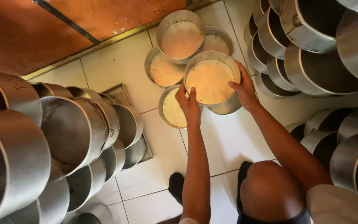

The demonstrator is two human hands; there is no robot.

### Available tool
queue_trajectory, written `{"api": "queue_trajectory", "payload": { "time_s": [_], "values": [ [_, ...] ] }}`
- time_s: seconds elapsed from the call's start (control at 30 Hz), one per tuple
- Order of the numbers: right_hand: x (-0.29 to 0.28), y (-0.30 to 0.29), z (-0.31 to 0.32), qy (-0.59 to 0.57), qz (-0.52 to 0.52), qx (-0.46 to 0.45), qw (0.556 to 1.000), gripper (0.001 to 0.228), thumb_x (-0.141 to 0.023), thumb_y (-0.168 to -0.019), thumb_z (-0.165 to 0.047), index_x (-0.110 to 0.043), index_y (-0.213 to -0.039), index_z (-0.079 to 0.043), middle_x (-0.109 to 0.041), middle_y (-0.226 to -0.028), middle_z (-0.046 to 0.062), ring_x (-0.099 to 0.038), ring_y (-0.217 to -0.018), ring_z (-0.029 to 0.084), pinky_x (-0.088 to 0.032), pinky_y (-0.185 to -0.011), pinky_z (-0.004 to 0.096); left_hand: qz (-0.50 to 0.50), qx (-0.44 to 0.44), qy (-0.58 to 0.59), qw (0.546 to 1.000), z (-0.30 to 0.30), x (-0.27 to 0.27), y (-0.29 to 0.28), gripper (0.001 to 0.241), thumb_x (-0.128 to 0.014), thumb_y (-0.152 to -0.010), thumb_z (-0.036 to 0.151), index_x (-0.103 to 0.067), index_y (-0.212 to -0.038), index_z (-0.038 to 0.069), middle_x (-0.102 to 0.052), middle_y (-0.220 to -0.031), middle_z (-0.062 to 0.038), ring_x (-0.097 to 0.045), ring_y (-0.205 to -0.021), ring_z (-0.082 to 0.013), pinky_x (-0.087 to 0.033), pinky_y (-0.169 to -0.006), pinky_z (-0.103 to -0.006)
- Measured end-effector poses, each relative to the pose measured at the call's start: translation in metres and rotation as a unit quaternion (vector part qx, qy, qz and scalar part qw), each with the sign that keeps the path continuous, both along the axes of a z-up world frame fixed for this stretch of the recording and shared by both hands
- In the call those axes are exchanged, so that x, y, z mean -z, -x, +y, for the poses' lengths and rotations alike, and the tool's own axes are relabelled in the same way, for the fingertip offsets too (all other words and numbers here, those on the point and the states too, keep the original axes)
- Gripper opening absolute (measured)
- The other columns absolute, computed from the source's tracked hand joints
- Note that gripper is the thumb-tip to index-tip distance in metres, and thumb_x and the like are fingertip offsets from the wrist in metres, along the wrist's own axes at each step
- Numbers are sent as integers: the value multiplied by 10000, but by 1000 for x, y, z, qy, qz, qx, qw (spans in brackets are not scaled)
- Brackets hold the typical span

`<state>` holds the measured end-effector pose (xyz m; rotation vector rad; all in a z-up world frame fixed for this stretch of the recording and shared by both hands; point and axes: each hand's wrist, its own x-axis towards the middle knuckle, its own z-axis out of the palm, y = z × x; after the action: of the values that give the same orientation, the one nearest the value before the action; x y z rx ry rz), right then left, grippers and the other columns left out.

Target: Arranging metal cake molds on the floor in a specific pattern.

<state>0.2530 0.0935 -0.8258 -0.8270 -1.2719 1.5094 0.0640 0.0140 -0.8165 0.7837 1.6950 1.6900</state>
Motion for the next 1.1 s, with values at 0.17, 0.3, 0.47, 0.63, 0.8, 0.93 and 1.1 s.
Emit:
{"api": "queue_trajectory", "payload": {
  "time_s": [0.17, 0.3, 0.47, 0.63, 0.8, 0.93, 1.1],
  "values": [
    [4, -1, 13, -5, 17, 11, 1000, 827, -693, -888, -35, -305, -1619, -53, -444, -1577, 102, -430, -1469, 222, -347, -1246, 365, 0, 36, 34, 999, 9, -2, -2, 548, -615, -1017, 239, -466, -1506, 42, -431, -1414, -146, -461, -1310, -282, -383, -1117, -401],
    [13, -9, 22, -33, -24, 32, 999, 835, -709, -886, -13, -305, -1615, -53, -456, -1564, 114, -453, -1455, 228, -372, -1243, 376, -28, 64, 39, 997, 21, 8, -9, 582, -632, -1008, 245, -454, -1524, 42, -461, -1438, -147, -467, -1332, -283, -376, -1139, -395],
    [41, -19, 32, 8, 5, 54, 999, 783, -667, -881, -8, -318, -1581, -53, -455, -1565, 127, -443, -1463, 233, -343, -1245, 378, -80, 72, -3, 994, 32, 24, -15, 608, -638, -999, 242, -420, -1515, 6, -464, -1502, -157, -464, -1392, -273, -363, -1161, -392],
    [55, -27, 36, 34, 30, 60, 997, 704, -635, -883, -9, -356, -1529, -50, -480, -1556, 134, -446, -1463, 243, -333, -1244, 378, -139, 81, -35, 986, 39, 36, -17, 627, -655, -993, 233, -399, -1493, -46, -497, -1517, -196, -464, -1429, -281, -358, -1178, -397],
    [35, -24, 30, 35, -2, 77, 996, 707, -629, -886, -19, -369, -1542, -60, -502, -1522, 117, -464, -1435, 232, -348, -1221, 377, -146, 92, -5, 985, 41, 26, -20, 644, -671, -985, 258, -397, -1492, -31, -500, -1506, -211, -461, -1429, -275, -368, -1165, -398],
    [41, -27, 32, 47, 3, 85, 995, 691, -637, -915, -32, -381, -1555, -71, -504, -1522, 114, -469, -1429, 225, -349, -1232, 378, -142, 94, -13, 985, 44, 36, -25, 643, -671, -984, 247, -397, -1501, -19, -496, -1512, -202, -453, -1439, -273, -361, -1171, -395],
    [38, -25, 30, 84, 43, 93, 991, 753, -640, -901, -21, -338, -1584, -118, -497, -1527, 92, -470, -1417, 219, -370, -1209, 364, -166, 83, -79, 979, 45, 51, -39, 631, -630, -1008, 149, -360, -1554, -18, -440, -1574, -188, -400, -1478, -273, -310, -1213, -387]
  ]
}}
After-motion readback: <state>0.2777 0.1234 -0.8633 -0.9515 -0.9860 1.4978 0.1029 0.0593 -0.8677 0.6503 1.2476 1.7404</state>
